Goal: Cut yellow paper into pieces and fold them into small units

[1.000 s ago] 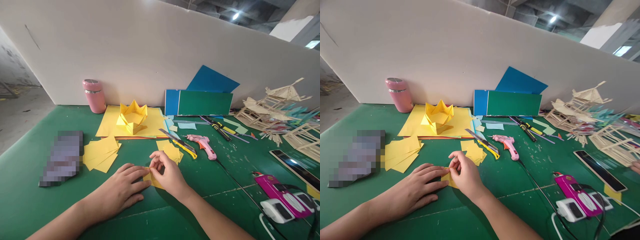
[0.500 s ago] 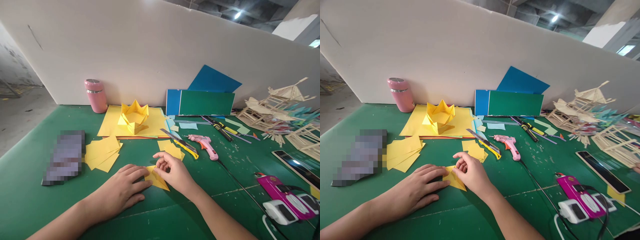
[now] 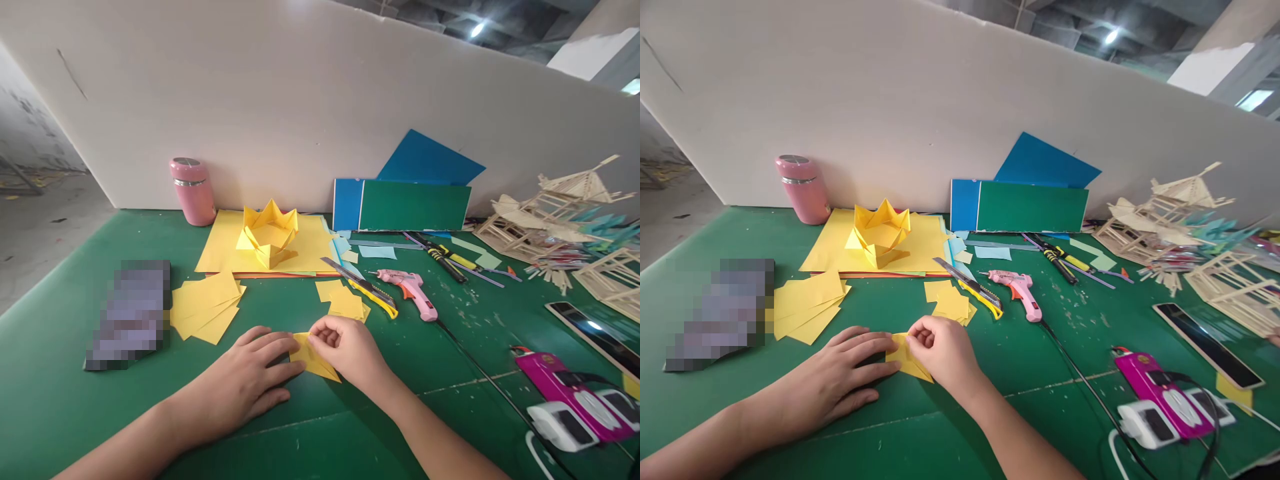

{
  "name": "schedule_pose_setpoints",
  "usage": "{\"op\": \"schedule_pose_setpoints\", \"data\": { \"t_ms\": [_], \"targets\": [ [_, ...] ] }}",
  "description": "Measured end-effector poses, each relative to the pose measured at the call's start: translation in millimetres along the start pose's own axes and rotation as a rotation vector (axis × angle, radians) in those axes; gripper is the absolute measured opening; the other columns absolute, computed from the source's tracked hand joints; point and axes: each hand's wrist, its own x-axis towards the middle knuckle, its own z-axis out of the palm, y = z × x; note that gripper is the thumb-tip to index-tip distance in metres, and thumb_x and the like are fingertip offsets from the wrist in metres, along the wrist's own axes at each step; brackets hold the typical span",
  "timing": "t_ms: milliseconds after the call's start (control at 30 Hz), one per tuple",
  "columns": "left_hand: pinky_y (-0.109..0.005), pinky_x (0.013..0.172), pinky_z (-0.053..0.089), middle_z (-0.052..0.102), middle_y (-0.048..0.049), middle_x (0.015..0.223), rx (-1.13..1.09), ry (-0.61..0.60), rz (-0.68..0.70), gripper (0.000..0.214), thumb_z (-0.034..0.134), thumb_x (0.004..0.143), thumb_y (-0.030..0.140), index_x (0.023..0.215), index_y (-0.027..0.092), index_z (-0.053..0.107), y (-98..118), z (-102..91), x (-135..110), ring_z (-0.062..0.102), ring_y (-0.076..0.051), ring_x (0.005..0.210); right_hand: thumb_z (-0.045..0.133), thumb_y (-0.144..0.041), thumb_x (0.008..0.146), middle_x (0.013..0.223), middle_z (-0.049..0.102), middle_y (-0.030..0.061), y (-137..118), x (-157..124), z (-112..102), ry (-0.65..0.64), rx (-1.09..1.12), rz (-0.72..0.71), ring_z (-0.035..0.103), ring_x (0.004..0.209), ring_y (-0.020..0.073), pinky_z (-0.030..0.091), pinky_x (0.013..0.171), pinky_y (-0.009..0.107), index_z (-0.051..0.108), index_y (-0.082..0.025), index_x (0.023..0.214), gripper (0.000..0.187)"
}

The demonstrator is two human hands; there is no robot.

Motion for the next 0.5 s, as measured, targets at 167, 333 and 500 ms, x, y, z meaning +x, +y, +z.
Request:
{"op": "schedule_pose_setpoints", "data": {
  "t_ms": [167,333,500],
  "targets": [
    [-0.04,0.093,0.044,0.059,-0.0076,0.121,-0.026,-0.006,-0.029,0.028,0.043,0.096,0.029,0.12,0.026,0.056,0,-1.0,0,0.057,-0.025,0.107,0.058,-0.011,0.072,0.057,0.052,-0.0032,-1,-1,7,0.113,-0.174,-0.189,0.046,0.049,0.0096,0.038,0.048,0.02,0.058,-0.018,0.063,0.011],
    [-0.041,0.093,0.045,0.059,-0.0075,0.121,-0.028,-0.009,-0.032,0.028,0.045,0.095,0.029,0.12,0.026,0.057,1,-2.1,1,0.056,-0.026,0.108,0.056,-0.008,0.074,0.062,0.05,-0.0042,2,-1,3,0.073,-0.188,-0.283,0.043,0.049,0.0079,0.036,0.048,0.018,0.057,-0.019,0.065,0.013],
    [-0.042,0.094,0.045,0.059,-0.0075,0.121,-0.044,0.028,-0.034,0.027,0.045,0.095,0.028,0.118,0.027,0.058,1,-1.4,1,0.055,-0.026,0.108,0.056,-0.009,0.08,0.069,0.054,-0.002,6,0,-6,-0.084,-0.159,-0.445,0.049,0.055,0.0088,0.039,0.05,0.018,0.058,-0.019,0.069,0.015]
  ]
}}
